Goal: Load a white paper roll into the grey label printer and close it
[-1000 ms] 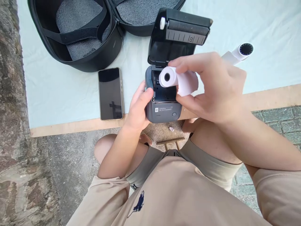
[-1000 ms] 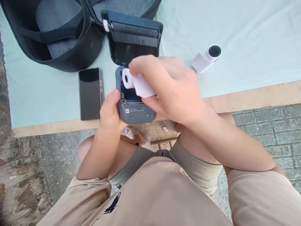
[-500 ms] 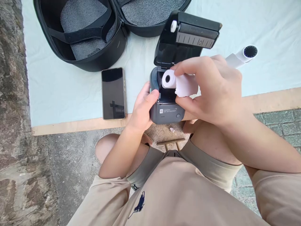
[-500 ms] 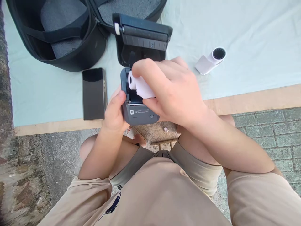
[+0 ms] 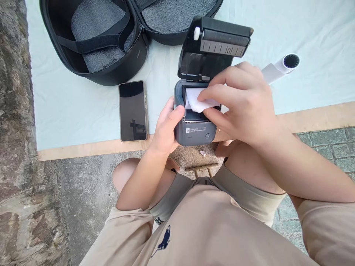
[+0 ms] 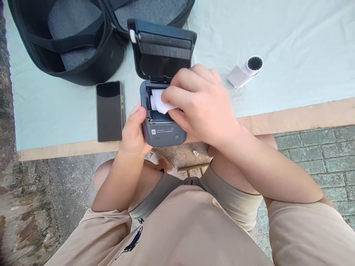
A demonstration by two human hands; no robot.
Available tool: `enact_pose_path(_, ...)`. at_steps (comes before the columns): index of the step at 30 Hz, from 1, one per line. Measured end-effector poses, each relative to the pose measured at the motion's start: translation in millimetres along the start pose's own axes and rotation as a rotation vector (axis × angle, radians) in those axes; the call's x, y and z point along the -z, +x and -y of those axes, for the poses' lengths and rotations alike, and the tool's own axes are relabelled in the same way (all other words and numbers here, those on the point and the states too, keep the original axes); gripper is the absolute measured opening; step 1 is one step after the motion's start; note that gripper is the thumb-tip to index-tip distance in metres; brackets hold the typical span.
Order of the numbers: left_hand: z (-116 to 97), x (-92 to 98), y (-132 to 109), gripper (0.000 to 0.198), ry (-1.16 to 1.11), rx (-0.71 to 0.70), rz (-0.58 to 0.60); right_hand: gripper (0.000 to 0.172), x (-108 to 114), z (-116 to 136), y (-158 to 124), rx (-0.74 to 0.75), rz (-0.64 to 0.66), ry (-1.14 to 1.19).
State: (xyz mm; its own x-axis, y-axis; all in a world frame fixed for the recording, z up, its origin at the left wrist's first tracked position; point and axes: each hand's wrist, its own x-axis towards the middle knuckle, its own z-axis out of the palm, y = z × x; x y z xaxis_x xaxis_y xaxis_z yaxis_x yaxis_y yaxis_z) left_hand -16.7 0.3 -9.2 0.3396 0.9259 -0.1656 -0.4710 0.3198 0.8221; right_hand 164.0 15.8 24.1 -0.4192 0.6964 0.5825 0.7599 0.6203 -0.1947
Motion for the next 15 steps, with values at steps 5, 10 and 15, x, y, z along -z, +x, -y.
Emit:
enact_pose_path(5,-1.5,-1.5,0.1,0.037,0.041,0.004,-0.032,0.005,8.3,5.1,-0.7,0.037,-0.01,0.073)
enact_pose_path(10,-0.1,-1.6,-0.1,0.027,0.029,-0.052,-0.023,0.009,9.3,4.5,-2.1,0.186,0.006,0.172)
enact_pose_path(15,4.1,3.7,1.8,0.038,0.062,-0.076,-0.019,0.011,2.4,1.0,-6.1,0.244,0.068,0.225)
